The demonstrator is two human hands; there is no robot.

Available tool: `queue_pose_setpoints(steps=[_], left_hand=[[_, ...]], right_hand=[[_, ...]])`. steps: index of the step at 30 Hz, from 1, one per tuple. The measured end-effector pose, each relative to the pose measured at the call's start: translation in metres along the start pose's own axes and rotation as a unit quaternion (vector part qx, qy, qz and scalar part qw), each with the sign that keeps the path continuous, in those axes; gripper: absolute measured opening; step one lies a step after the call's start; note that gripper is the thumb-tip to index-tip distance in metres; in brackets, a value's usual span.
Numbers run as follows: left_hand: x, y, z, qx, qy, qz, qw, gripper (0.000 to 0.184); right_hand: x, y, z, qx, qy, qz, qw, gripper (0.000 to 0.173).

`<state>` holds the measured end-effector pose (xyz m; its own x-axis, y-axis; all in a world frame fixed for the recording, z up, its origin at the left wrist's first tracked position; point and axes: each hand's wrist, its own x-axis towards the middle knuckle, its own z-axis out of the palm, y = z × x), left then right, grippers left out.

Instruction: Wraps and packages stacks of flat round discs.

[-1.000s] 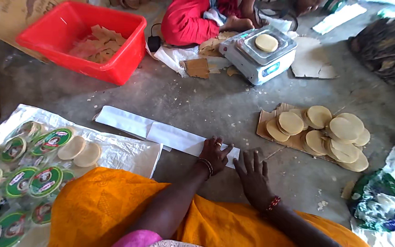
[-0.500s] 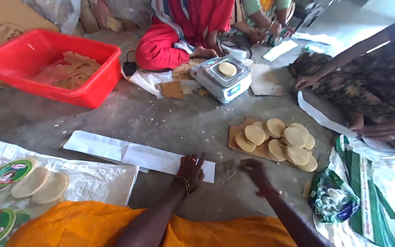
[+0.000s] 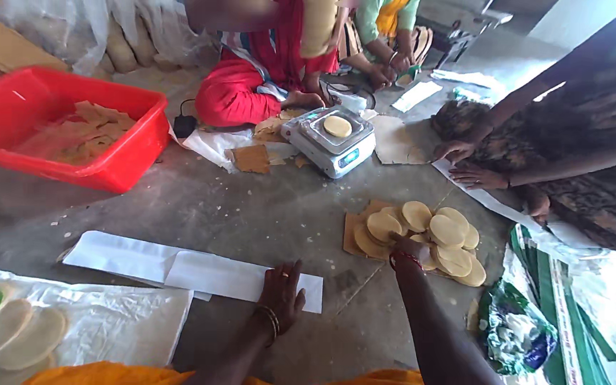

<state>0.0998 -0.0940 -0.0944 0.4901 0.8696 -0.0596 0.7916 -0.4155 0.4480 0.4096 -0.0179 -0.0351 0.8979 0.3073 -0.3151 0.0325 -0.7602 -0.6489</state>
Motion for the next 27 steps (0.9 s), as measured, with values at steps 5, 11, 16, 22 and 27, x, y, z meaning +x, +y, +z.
queue_pose_setpoints(steps=[5,11,16,22,27], left_hand=[[-0.003,-0.002,0.000,-0.008,0.002,0.000,1.000,0.063],[-0.009,-0.005,-0.002,-0.114,0.065,0.005,0.991,0.057],[-0.035,0.025,-0.070,-0.343,-0.052,-0.077,0.935,0.065],[-0.089,0.039,-0.083,-0.260,0.037,-0.066,0.963,0.024],[-0.093,0.036,-0.045,-0.118,-0.022,-0.071,0.990,0.029]], right_hand=[[-0.012,-0.004,-0.010,0.112,-0.027,-0.039,0.993,0.049],[-0.111,0.024,-0.069,-0.063,-0.233,-0.386,0.890,0.024],[-0.170,0.086,-0.051,0.038,-0.373,-0.376,0.847,0.028],[-0.201,0.109,-0.045,-0.039,-0.357,-0.508,0.782,0.028],[-0.220,0.127,-0.023,-0.158,-0.320,-0.584,0.729,0.019]])
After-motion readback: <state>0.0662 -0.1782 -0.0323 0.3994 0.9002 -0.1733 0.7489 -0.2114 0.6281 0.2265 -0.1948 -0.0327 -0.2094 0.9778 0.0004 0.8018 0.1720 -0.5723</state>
